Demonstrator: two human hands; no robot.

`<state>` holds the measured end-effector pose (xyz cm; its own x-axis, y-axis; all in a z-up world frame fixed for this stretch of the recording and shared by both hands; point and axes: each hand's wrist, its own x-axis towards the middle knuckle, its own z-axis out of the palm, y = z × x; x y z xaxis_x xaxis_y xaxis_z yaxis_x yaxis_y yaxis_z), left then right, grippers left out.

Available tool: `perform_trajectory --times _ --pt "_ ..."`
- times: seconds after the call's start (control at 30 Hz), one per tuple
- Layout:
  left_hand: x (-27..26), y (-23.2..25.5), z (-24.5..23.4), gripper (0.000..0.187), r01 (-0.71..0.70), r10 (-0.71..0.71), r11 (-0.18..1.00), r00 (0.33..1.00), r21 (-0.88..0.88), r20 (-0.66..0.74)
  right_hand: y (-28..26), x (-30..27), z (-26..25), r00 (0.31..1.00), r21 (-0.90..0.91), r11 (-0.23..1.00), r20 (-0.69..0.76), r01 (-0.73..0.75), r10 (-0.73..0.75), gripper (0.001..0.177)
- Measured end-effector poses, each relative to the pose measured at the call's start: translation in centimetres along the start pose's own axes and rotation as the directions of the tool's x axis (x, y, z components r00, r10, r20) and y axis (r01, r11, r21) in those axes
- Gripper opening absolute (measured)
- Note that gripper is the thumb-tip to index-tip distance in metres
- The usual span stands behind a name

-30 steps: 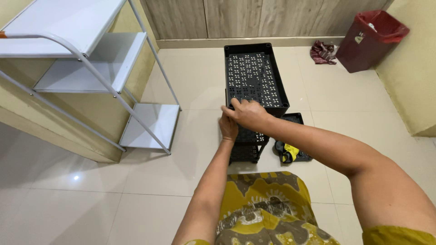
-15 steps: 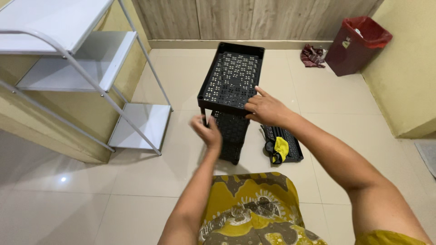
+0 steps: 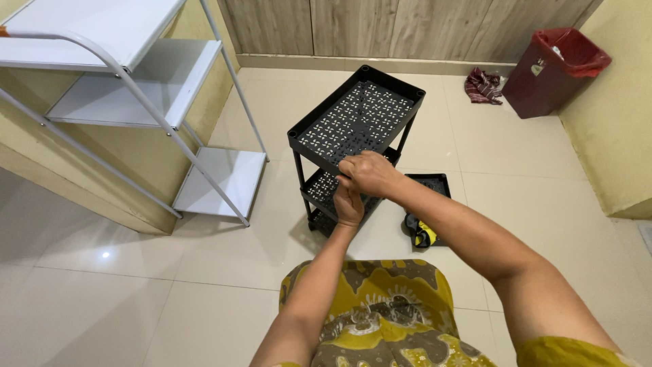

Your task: The person assembles a black plastic three-tiered stand by inserting four vertical poles into the bottom tray and then stacking two additional trays on top, securing them in place.

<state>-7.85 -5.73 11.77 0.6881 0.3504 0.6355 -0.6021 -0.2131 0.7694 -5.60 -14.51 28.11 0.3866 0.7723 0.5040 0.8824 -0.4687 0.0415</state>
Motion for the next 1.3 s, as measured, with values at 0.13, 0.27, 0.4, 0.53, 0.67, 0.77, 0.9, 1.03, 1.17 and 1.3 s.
perform_trajectory --times 0.13,0.27,0.4,0.53,0.67,0.77,0.9,1.03,1.17,1.3 --pt "-0.5 -2.4 1.0 0.045 0.101 -0.1 0.995 0.992 0.013 -0.08 0.1 0.7 -0.5 0.999 -0.021 1.0 0.032 -0.02 0.021 0.032" --pt "-0.8 -6.6 1.2 0.046 0.225 -0.275 0.904 0.957 -0.363 -0.092 -0.5 1.3 -1.0 0.991 0.002 0.996 0.107 -0.086 0.085 0.033" --pt "0.1 -10.9 -1.6 0.051 0.232 -0.252 0.829 0.967 -0.509 0.031 2.1 0.7 -2.3 0.993 0.177 0.98 0.085 -0.096 0.082 0.043" --pt "4.3 -11.5 -7.9 0.056 0.24 -0.205 0.924 0.968 -0.299 0.144 9.3 -1.5 -5.5 0.908 0.157 0.896 0.013 -0.416 0.419 0.038" --pt "7.6 -6.2 -10.5 0.052 0.157 -0.158 0.987 0.987 -0.042 -0.019 11.8 -5.7 -7.1 0.842 0.084 0.865 0.293 -0.494 0.452 0.034" --pt "6.5 -1.0 -8.1 0.044 -0.116 0.307 0.897 0.857 0.427 -0.414 10.1 -7.5 -6.7 0.975 -0.228 0.964 0.141 -0.139 0.174 0.037" --pt "2.4 4.1 -2.3 0.022 0.058 -0.059 0.983 0.998 0.175 0.0 7.0 -7.8 -6.1 0.965 -0.246 0.95 0.127 -0.191 0.228 0.033" --pt "-0.6 4.8 3.4 0.034 -0.152 0.12 0.988 0.853 0.021 0.508 4.0 -7.6 -5.2 0.982 -0.118 0.979 0.071 -0.164 0.173 0.036" --pt "-2.7 2.8 7.2 0.032 0.247 -0.239 0.967 0.784 0.065 0.573 3.4 -7.5 -6.2 1.0 0.083 0.997 0.009 -0.003 0.002 0.032" --pt "-4.4 1.2 7.7 0.032 -0.062 0.087 0.995 0.934 -0.083 0.346 2.7 -7.4 -6.5 0.997 0.006 0.998 -0.044 0.059 -0.059 0.032"
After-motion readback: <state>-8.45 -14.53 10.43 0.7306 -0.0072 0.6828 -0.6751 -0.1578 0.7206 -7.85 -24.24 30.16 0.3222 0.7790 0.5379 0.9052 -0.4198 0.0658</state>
